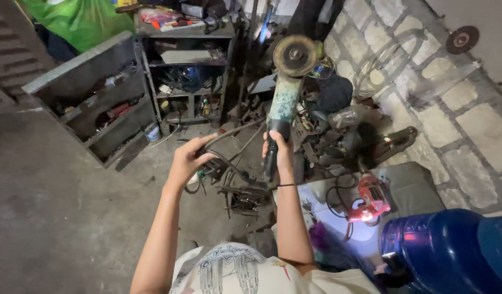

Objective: Assembling a metal fixture by attaching screws to a galvanized steel strip in a workshop.

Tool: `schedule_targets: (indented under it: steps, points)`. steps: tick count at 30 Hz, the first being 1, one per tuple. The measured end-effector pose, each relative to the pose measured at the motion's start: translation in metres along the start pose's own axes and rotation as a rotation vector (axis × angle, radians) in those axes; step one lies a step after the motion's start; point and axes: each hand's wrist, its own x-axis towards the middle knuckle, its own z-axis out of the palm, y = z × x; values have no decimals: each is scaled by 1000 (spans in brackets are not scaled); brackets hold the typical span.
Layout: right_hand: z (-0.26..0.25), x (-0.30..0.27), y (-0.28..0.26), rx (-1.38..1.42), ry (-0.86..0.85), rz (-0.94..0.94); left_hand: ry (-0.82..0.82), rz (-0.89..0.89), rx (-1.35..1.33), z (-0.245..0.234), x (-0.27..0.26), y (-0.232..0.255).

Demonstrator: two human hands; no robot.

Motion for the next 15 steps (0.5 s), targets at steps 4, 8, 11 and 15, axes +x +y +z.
schedule_targets:
  steps: [4, 8, 11, 15]
  points:
    - [24, 0, 25, 29, -9, 62, -56, -25, 65, -25, 27, 31]
    - [39, 7, 58, -29, -67, 123, -205, 166, 32, -35, 38, 14]
    - [62, 9, 70, -43, -19, 174, -290, 140, 34, -40, 43, -22]
    - [95, 8, 85, -78, 51, 254, -300, 93, -133, -41, 51, -76]
